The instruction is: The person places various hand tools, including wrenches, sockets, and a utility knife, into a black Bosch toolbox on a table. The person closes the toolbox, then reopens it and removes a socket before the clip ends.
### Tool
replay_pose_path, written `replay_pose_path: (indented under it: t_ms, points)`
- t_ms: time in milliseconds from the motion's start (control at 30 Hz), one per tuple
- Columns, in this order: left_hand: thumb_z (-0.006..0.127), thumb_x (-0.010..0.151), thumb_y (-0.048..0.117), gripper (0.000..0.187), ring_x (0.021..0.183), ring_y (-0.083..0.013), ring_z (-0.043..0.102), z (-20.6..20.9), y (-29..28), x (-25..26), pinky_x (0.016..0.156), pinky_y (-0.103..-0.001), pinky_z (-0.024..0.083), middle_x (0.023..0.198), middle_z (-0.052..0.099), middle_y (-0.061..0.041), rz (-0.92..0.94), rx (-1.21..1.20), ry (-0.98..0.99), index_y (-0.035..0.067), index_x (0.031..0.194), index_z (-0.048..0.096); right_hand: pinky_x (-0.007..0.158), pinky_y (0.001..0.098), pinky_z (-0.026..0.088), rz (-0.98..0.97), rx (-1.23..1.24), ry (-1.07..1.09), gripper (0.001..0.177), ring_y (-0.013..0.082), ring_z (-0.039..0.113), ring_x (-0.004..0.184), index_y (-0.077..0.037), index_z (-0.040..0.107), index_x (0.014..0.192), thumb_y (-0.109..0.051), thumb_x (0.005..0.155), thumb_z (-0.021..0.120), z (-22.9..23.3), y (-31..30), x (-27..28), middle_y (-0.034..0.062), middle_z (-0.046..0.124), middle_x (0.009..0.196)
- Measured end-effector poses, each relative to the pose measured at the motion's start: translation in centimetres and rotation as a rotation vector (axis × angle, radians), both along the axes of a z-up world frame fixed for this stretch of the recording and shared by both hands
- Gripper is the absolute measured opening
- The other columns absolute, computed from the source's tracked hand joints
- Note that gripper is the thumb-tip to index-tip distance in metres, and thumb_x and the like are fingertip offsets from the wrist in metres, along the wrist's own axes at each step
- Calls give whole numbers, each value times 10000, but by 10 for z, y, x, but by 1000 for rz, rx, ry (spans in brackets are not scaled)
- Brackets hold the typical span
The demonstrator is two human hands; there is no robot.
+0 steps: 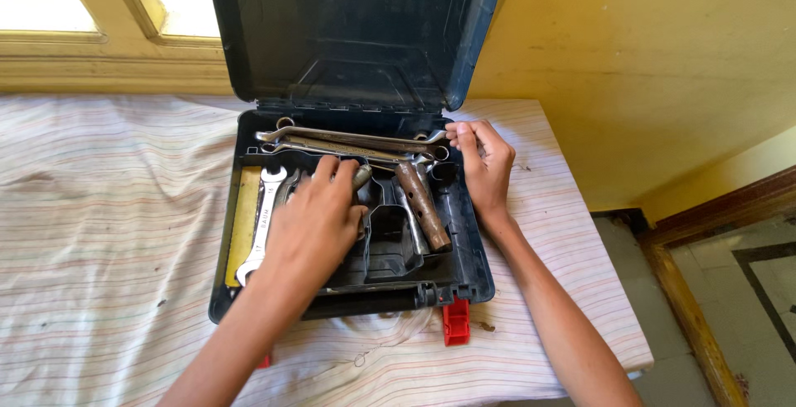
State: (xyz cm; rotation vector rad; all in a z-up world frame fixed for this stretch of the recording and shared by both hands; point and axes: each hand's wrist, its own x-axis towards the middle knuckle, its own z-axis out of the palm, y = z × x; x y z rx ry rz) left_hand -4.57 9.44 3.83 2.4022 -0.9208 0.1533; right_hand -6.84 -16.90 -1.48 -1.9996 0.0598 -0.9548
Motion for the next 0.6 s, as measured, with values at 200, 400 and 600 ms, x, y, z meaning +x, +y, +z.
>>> replay_pose_path:
  t_ms: [200, 400, 600]
  points:
    - [619, 901, 19, 378, 753, -351, 723, 1, -17, -5, 562, -399, 613, 1393, 480, -250, 119, 132, 121, -36, 1259, 509, 785, 272, 551, -6, -8, -1, 282, 145, 684, 849, 50, 741, 1041, -173, 1072, 572, 0, 1, -1, 105, 736, 932]
    - [634, 966, 217, 378, 753, -368, 718, -1, -25, -5, 529, -424, 583, 1255, 537, -247, 125, 65, 97, -9, 1246, 518, 779, 272, 561, -6, 18, -12, 278, 146, 694, 844, 55, 740, 1035, -171, 1065, 580, 0, 1, 0, 108, 732, 933]
    - [525, 1022, 454, 467, 827, -351, 721, 9, -11, -9, 654, -459, 578, 1095, 656, -143, 116, 27, 179, 70, 1286, 563, 785, 270, 560, 12, 14, -21, 277, 145, 690, 852, 55, 738, 1046, -165, 1068, 569, 1, 1, 0, 109, 736, 947]
